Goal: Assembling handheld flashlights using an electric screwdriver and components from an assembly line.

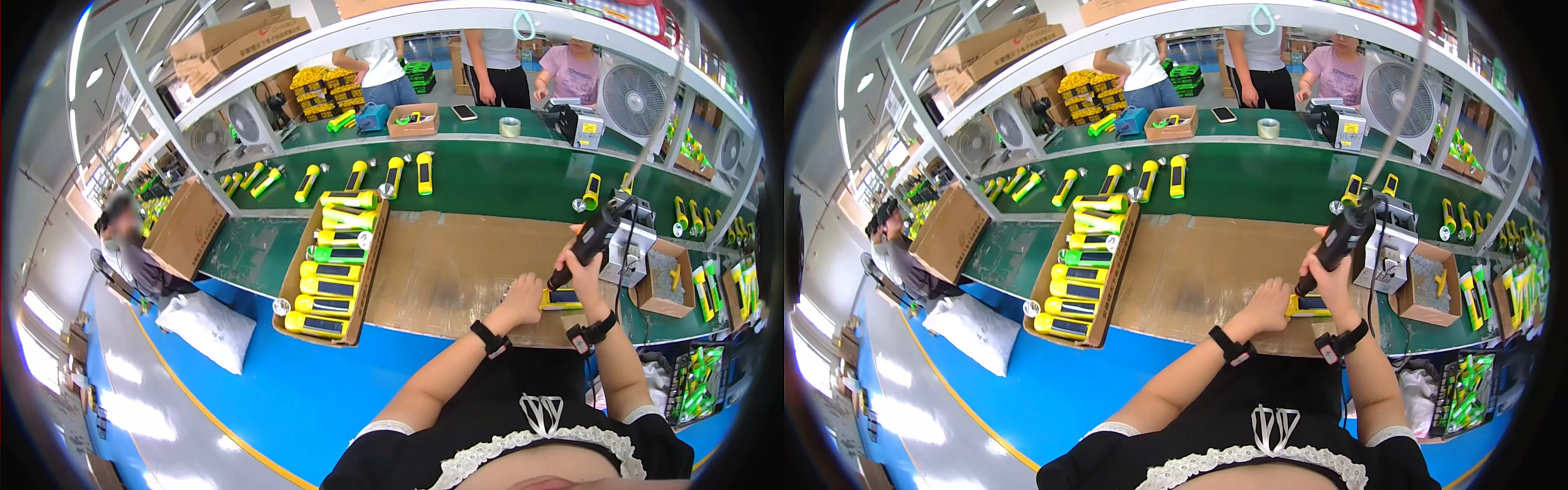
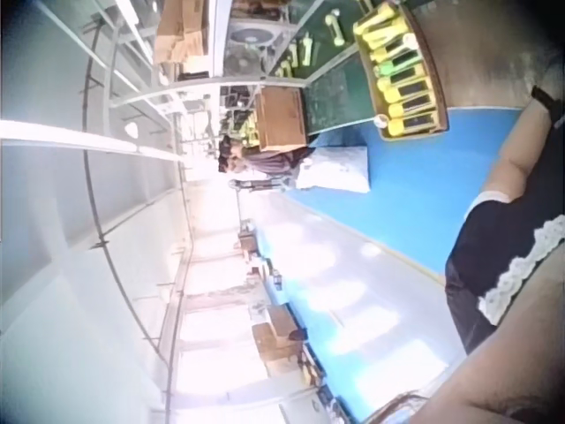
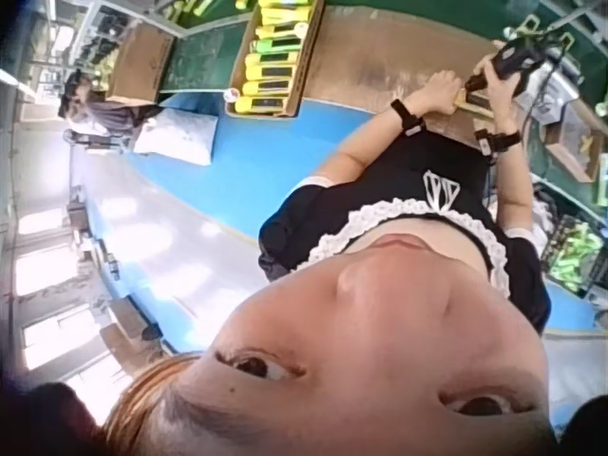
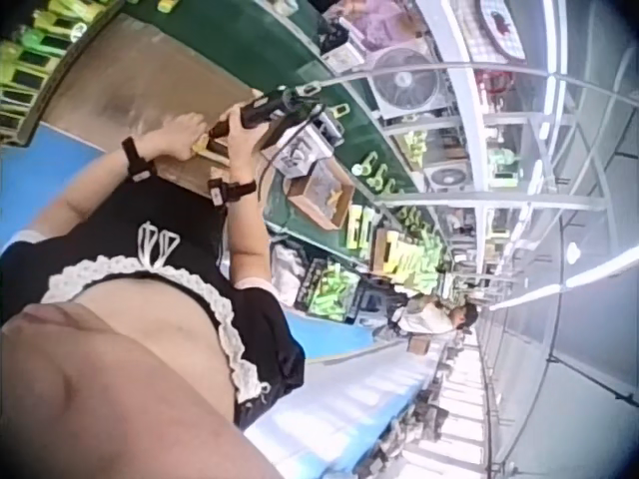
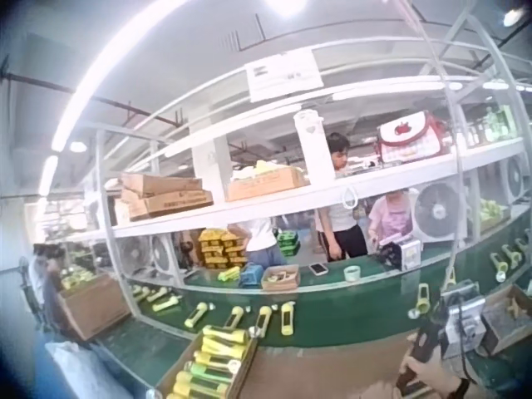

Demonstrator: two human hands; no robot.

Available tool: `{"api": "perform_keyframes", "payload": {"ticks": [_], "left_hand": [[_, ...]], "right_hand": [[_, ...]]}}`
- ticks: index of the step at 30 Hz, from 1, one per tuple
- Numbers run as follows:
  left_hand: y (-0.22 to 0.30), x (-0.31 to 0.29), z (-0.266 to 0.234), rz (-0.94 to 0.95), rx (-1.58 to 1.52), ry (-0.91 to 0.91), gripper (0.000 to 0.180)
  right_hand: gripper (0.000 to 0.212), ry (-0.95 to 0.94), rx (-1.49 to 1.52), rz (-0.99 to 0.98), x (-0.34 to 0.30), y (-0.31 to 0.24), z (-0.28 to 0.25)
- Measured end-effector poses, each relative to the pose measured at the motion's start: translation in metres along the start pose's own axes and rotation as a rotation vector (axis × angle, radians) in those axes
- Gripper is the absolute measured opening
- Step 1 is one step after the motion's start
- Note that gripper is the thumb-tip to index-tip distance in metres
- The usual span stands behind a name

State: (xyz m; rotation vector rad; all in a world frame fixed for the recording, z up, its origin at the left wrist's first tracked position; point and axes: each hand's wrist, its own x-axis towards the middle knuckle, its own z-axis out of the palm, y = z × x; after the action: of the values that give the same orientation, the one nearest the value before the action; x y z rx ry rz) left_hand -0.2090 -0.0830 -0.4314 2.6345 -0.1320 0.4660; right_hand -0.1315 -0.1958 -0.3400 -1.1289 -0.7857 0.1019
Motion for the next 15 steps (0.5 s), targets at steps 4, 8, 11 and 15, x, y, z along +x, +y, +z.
{"api": "perform_keyframes", "payload": {"ticks": [4, 8, 11, 15], "left_hand": [[0.007, 0.004, 0.011, -0.123, 0.139, 0.020, 0.041], [-0.023, 0.034, 0.045, -0.417, 0.385, 0.178, 0.032], [-0.041, 0.105, 0.056, -0.578, 0.332, 0.221, 0.020], [-0.074, 0.168, 0.034, -0.489, 0.002, 0.380, 0.067]], "right_hand": [[0.047, 0.263, 0.091, -0.173, 0.003, -0.021, -0.021], [0.050, 0.339, 0.196, -0.196, -0.031, -0.068, -0.063], [0.051, 0.334, -0.032, -0.230, -0.074, -0.085, -0.092], [0.044, 0.406, -0.124, -0.240, -0.093, -0.080, -0.072]]}}
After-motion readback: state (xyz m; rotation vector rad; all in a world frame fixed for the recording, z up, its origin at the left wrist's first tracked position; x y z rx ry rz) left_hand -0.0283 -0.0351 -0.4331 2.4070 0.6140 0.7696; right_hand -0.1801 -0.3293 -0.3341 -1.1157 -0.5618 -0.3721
